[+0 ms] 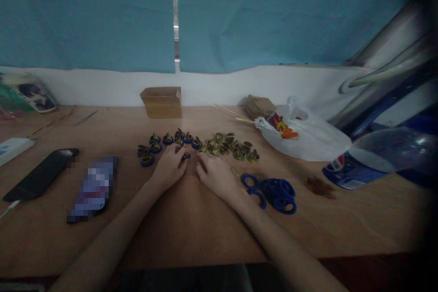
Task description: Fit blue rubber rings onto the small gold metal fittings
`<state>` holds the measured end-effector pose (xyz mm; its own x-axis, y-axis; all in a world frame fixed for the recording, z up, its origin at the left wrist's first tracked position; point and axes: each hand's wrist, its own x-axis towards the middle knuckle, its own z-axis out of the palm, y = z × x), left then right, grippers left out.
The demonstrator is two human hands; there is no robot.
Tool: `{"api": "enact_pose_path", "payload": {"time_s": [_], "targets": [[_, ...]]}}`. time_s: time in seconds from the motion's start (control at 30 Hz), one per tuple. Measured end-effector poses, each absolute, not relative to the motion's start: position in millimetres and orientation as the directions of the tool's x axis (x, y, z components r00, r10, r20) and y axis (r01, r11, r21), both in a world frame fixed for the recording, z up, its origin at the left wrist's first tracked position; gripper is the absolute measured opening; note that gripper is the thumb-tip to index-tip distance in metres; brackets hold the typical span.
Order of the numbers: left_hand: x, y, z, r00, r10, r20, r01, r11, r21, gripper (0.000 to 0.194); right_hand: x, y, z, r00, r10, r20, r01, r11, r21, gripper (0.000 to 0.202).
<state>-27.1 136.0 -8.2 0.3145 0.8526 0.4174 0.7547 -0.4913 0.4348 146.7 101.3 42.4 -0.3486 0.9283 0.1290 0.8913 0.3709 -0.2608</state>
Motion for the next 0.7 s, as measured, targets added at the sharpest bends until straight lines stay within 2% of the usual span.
{"api": "enact_pose_path", "payload": {"time_s": [0.13, 0.33, 0.43, 0.53, 0.7], "targets": [[-29, 135, -9, 0.267, 0.874, 0.406, 0.742, -0.455, 0.492, 0.024, 145, 100, 41, -0.356, 0.922, 0.15, 0.878, 0.386, -0.284, 0.023], [-27, 133, -5, 0.216, 0.897, 0.385, 0.53, -0.439, 0.726, 0.028, 146, 100, 41, -0.341, 0.924, 0.174, 0.851, 0.382, -0.36, 0.018], [-22, 127, 2, 0.197, 0.884, 0.423, 0.514, -0.46, 0.724, 0.039, 146, 103, 40, -0.312, 0.93, 0.193, 0.777, 0.367, -0.512, 0.021], [-16, 119, 9, 0.232, 0.849, 0.474, 0.474, -0.524, 0.707, 0.04, 146, 108, 38, -0.246, 0.948, 0.201, 0.654, 0.315, -0.688, 0.029], [-13, 109, 14, 0.187, 0.831, 0.524, 0.408, -0.551, 0.728, 0.037, 146, 115, 32, -0.184, 0.961, 0.205, 0.514, 0.272, -0.814, 0.027]]}}
